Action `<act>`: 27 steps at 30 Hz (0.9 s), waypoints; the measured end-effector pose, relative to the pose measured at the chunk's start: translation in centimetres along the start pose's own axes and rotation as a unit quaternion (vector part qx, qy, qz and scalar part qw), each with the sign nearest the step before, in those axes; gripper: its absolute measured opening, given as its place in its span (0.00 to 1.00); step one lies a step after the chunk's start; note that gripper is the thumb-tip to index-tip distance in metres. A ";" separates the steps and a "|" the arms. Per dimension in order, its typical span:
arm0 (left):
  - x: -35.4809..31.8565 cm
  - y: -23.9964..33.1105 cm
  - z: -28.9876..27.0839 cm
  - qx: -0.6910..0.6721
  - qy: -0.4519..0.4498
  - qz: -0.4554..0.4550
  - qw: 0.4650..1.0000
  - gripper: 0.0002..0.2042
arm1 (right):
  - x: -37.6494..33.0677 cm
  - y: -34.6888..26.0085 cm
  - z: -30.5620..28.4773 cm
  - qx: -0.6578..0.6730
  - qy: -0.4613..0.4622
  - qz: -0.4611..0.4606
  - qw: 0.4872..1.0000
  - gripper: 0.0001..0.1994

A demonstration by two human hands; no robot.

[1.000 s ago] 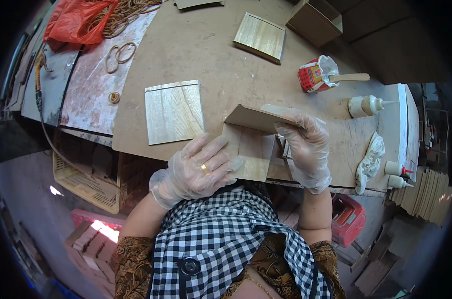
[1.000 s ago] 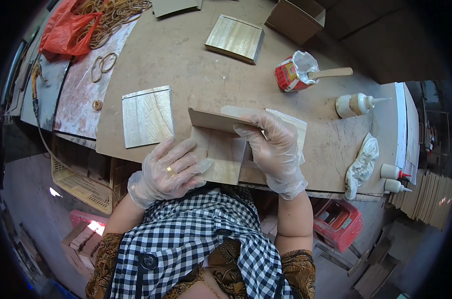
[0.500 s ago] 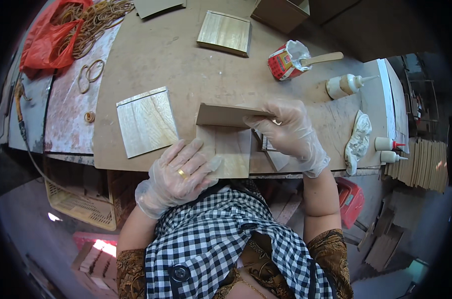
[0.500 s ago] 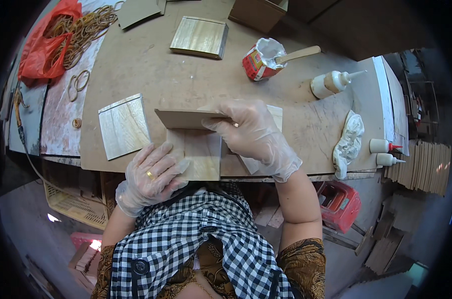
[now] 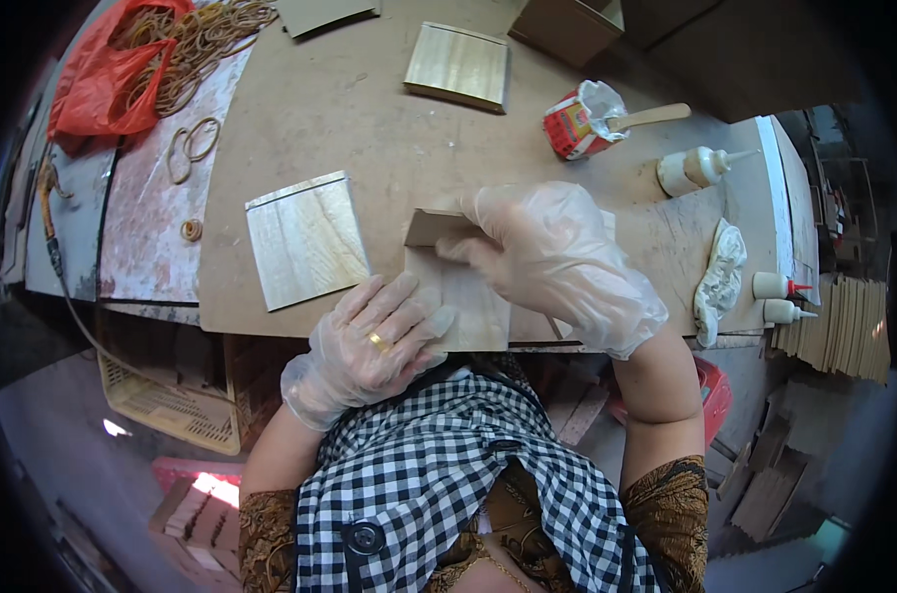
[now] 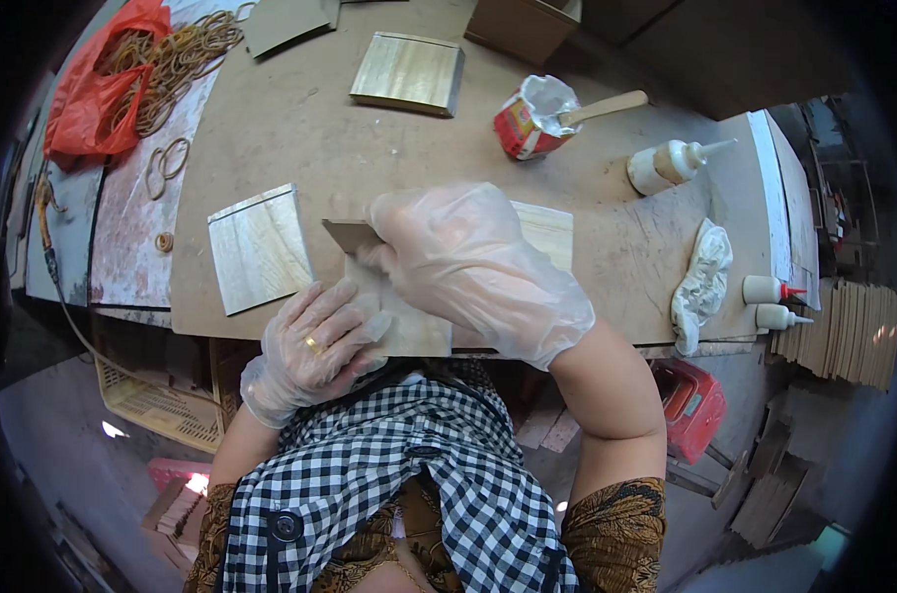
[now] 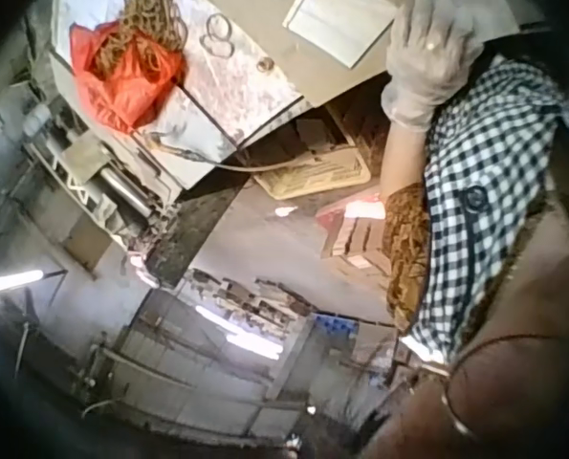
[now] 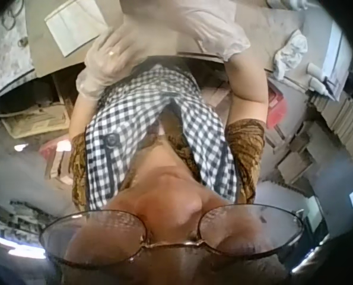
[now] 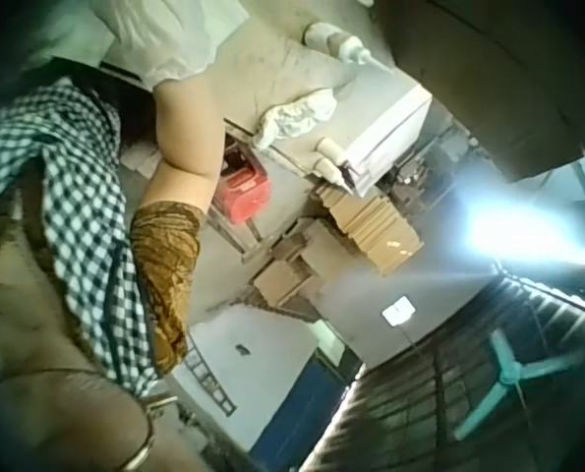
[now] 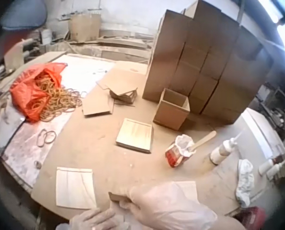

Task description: The person assembles small cardboard boxes by hand. They align and press the flaps of the cardboard pieces together to form the box structure, then secure the assembled boxes with rubber bands. The person repeats this process for multiple boxes, placing the finished units on the table.

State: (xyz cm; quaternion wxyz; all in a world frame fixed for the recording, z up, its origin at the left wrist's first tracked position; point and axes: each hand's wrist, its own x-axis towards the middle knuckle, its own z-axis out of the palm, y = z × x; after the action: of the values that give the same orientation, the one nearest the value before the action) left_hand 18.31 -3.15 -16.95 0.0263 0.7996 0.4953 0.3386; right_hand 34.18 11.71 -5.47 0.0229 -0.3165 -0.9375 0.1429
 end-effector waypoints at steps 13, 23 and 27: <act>-0.3 -0.2 0.1 -0.020 0.010 0.001 1.000 0.16 | -0.3 0.3 1.8 -0.022 0.057 -0.035 0.998 0.10; -3.6 0.5 -2.7 0.118 0.094 -0.169 0.974 0.28 | -0.6 0.2 1.8 -0.017 0.087 -0.053 0.995 0.10; -5.1 -1.2 -5.5 0.189 0.093 -0.303 0.929 0.44 | -0.6 0.3 1.9 -0.015 0.071 -0.037 0.997 0.10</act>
State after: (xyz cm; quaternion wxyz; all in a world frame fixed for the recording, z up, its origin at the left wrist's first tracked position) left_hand 12.85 -8.26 -15.77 -0.0702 0.5664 0.7693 0.2872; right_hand 34.59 11.05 -7.30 0.0902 -0.2917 -0.9465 0.1048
